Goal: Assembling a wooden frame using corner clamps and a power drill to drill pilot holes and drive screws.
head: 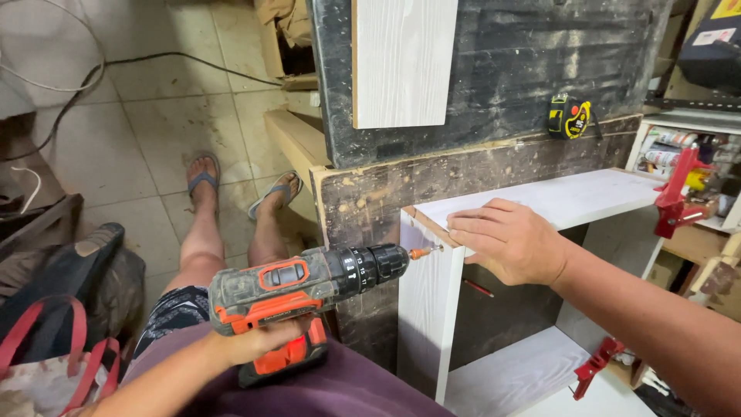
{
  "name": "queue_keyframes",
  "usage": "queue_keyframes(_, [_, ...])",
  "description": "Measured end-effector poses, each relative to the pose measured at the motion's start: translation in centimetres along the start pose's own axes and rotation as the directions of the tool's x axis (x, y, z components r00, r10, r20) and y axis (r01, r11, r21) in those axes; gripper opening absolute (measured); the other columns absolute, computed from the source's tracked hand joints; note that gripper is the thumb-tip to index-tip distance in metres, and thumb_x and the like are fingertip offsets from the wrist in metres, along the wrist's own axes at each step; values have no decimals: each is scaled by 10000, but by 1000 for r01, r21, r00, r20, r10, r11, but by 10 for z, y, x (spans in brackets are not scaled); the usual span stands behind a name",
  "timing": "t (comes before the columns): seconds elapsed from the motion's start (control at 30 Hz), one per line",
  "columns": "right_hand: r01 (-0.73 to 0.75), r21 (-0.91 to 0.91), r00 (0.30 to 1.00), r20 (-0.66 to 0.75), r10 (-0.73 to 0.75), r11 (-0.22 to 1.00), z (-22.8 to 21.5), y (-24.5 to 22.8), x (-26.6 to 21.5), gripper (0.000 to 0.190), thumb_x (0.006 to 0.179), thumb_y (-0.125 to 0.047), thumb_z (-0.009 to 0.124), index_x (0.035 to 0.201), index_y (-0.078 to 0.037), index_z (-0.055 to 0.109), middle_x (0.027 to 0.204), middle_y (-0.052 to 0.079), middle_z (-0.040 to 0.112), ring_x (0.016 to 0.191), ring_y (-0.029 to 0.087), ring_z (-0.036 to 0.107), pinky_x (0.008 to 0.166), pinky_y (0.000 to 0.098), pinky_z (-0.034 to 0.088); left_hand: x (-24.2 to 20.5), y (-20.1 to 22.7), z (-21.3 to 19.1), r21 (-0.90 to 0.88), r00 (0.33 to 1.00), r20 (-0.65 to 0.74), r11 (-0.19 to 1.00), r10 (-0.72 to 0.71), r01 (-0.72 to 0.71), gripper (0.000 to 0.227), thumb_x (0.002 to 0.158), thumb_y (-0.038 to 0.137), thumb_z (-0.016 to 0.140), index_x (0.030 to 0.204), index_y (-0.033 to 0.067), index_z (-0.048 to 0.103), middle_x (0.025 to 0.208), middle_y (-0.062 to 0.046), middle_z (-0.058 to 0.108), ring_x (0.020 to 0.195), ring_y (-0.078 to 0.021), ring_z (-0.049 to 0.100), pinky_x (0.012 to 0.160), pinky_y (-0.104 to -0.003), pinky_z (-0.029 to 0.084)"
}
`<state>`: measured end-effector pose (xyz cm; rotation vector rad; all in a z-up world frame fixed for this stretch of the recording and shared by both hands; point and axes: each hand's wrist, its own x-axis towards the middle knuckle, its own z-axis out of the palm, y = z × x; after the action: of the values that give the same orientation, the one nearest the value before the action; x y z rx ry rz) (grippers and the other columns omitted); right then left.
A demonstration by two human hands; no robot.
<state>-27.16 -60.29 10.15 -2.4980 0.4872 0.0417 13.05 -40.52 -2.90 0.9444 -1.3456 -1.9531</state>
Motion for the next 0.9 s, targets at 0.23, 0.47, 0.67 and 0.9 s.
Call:
queue_keyframes(0.23, [-12,4,999,-45,12,1000,0,-3,3,278,990,-255,707,1110,-5,721,1178,141,771,1087,317,766,793,416,590,4,10,5,-192,984,157,975,-80,110,375,1002,113,555,650,164,437,625,42,446,590,-100,402,577,-322,426])
queue_keyframes(0.47, [4,26,1000,-17,-4,1000,1,0,1,304,983,-252,723,1122,18,708,1169,175,758,1074,353,757,786,440,585,7,-8,11,-92,975,220,996,40,-20,249,1037,156,538,1209,97,708,1003,7,745,1002,-101,706,976,-305,602])
queue_keyframes(0.67, [12,38,1000,-25,-11,999,2,0,1,322,977,-258,738,1113,33,712,1156,194,755,1033,365,759,764,441,576,16,11,8,20,993,11,993,117,-117,217,994,191,616,1131,107,762,978,-28,804,965,-176,770,962,-369,628])
queue_keyframes(0.9, [2,33,1000,-26,-1,999,0,-3,5,273,987,-218,717,1094,33,715,1117,182,751,1030,359,759,783,433,586,16,8,8,-32,998,50,999,39,-38,233,1003,221,614,1146,114,763,1003,-20,816,1009,-165,778,996,-365,623])
